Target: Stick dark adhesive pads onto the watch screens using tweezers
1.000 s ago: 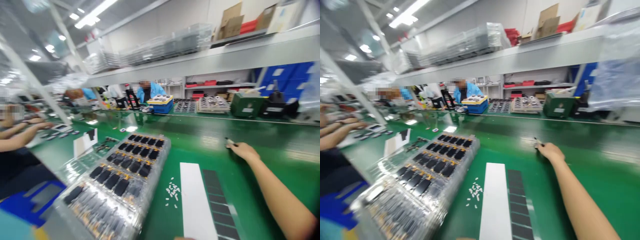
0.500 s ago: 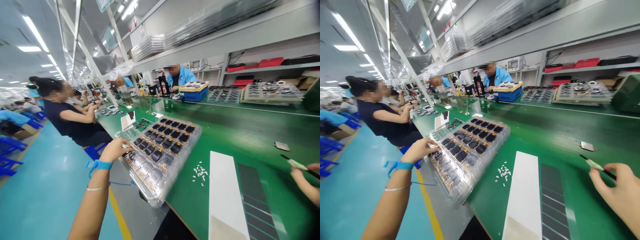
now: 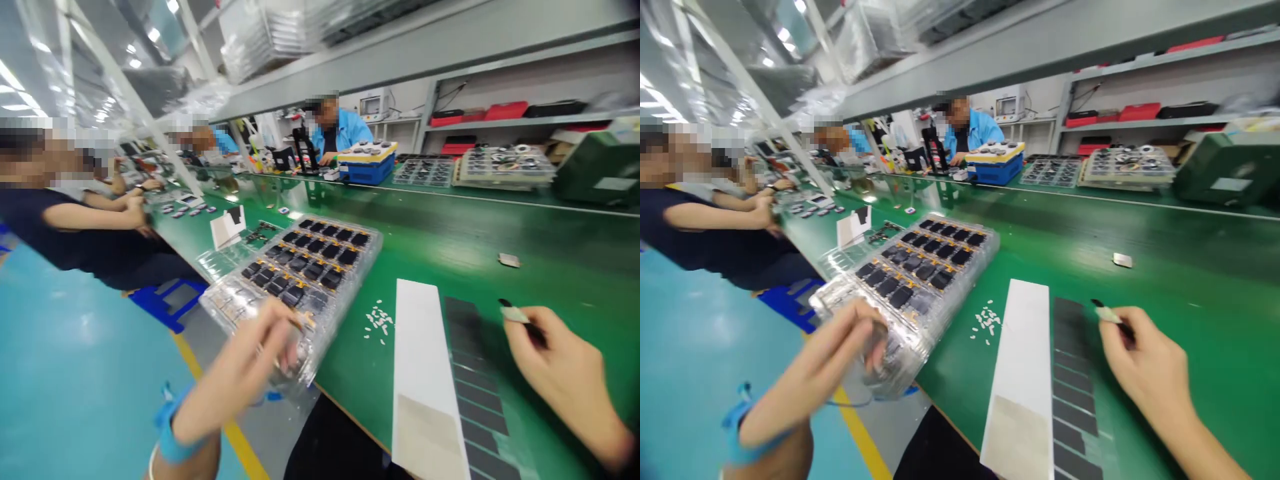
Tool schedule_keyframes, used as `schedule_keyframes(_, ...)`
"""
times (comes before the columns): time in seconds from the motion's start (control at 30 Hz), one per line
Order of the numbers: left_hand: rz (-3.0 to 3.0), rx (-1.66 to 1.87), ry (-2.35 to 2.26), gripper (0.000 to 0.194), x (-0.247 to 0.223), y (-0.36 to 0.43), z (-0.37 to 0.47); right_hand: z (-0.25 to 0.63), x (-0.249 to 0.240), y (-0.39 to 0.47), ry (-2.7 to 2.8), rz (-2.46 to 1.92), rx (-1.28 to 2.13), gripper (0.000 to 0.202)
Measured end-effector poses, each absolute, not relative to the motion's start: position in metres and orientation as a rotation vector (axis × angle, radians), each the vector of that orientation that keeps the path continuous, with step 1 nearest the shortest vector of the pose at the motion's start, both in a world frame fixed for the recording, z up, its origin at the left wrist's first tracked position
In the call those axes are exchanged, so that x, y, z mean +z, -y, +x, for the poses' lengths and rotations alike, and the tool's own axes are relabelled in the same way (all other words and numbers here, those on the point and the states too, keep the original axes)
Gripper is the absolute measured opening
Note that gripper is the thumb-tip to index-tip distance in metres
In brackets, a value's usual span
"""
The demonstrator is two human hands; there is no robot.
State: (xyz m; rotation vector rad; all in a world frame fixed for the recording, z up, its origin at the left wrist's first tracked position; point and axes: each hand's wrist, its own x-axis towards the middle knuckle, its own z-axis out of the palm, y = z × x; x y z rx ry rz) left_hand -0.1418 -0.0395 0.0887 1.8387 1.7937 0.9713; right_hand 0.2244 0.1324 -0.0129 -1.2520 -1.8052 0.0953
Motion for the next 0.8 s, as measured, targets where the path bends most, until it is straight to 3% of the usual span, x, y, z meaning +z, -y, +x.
schedule_keyframes(0.07,1.797,0.909,-1.311,0.022,0.076,0.043,-0.092,0.209,-0.008,-0.116,1.934,-1.12,0.106,0.01)
schedule_keyframes(0.13,1.745,0.82,-1.081,0.018,0.056,0.038,-0.054,0.196,-0.003,-0.094,2.002,-1.047,0.101,0.011)
schedule_keyframes(0.37,1.297,1.02,-1.036,0.017,-0.019,0.003,-0.021,0.163,0.005,-0.021,2.255,-0.741,-0.071,0.014)
schedule_keyframes(0.57,1.337,0.906,-1.028,0.018,-0.014,0.007,-0.028,0.156,0.001,-0.017,2.239,-0.839,-0.061,0.019)
schedule_keyframes(0.8,1.402,1.003,-1.096,0.013,-0.011,0.005,-0.026,0.155,0.003,-0.019,2.254,-0.869,0.016,0.017)
